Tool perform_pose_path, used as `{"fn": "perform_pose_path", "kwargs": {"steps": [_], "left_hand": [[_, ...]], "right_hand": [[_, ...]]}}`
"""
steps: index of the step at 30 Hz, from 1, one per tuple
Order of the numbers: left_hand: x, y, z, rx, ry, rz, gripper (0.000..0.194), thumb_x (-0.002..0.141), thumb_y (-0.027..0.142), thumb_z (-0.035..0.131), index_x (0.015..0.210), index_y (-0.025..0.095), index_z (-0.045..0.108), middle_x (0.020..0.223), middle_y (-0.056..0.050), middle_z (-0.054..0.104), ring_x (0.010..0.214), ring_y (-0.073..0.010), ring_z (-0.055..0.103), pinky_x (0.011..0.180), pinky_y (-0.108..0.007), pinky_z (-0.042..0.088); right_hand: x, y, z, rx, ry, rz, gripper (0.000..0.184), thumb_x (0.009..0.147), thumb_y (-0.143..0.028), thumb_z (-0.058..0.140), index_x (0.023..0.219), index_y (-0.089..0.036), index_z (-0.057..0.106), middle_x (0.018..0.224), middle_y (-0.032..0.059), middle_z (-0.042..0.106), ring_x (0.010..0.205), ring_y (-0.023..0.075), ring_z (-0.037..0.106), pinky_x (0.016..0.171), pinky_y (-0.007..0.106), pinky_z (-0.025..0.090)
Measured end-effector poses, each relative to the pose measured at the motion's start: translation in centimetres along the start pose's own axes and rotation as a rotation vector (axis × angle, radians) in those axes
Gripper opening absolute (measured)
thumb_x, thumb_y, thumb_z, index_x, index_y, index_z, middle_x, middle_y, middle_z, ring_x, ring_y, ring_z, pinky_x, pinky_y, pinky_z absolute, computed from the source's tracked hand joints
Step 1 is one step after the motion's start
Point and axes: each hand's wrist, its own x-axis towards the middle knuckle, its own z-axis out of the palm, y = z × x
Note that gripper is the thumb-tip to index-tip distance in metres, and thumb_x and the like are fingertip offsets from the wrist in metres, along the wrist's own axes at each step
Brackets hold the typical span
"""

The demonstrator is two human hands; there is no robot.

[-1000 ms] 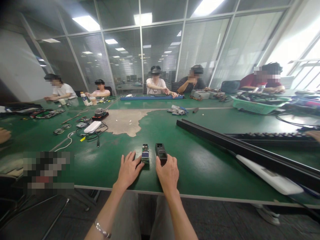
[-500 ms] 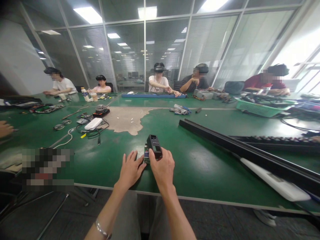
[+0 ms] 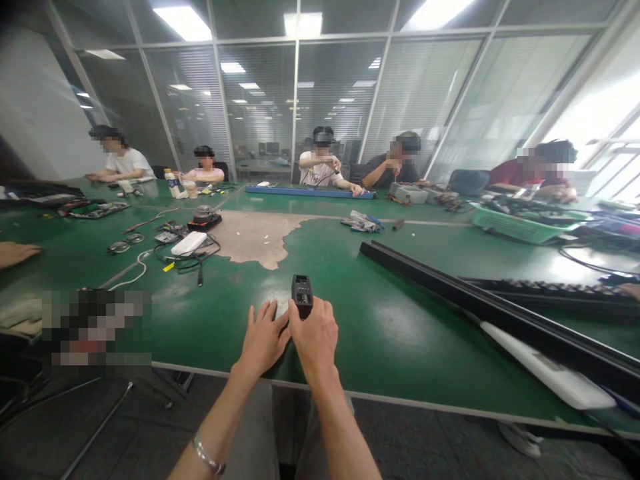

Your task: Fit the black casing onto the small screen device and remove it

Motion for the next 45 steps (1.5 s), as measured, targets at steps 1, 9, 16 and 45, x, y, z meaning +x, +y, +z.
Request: {"fn": "perform_pose_path", "kwargs": {"steps": [1,9,16,45], "left_hand": [[0.0,0.0,0.0,0.001,-0.001,0.001,0.046,0.097,0.046,0.045,0.142,0.036,0.044,0.15,-0.008,0.043,0.14,-0.0317,0.031,0.114,-0.062,0.018],[0.0,-0.2,0.2,0.003,-0.024,0.009,0.05,0.096,0.04,0.049,0.145,0.035,0.041,0.149,-0.009,0.044,0.141,-0.0323,0.031,0.114,-0.063,0.018],[0.1,-0.1,0.2,-0.011,-0.03,-0.001,0.048,0.097,0.04,0.046,0.144,0.036,0.041,0.151,-0.009,0.042,0.141,-0.0318,0.031,0.114,-0.063,0.017],[0.0,0.2,-0.3,0.058,-0.092,0.013,0.063,0.091,0.04,0.045,0.149,0.019,0.034,0.155,-0.014,0.035,0.143,-0.0331,0.027,0.117,-0.058,0.014]], "right_hand": [[0.0,-0.2,0.0,-0.01,-0.004,0.003,0.042,0.089,-0.054,0.051,0.101,-0.015,0.062,0.094,0.0115,0.064,0.085,0.0235,0.061,0.074,0.031,0.042],[0.2,-1.3,0.3,-0.089,-0.067,0.036,0.037,0.089,-0.051,0.053,0.096,-0.016,0.06,0.091,0.01,0.063,0.083,0.0235,0.063,0.071,0.031,0.042],[-0.1,-1.2,0.5,-0.126,-0.082,0.059,0.037,0.088,-0.052,0.053,0.096,-0.017,0.059,0.092,0.0097,0.064,0.082,0.0234,0.064,0.069,0.03,0.041],[-1.6,-0.1,1.8,-0.17,-0.101,0.02,0.068,0.091,-0.059,0.044,0.143,-0.017,0.035,0.11,0.0131,0.056,0.093,0.0261,0.064,0.071,0.032,0.045]]}}
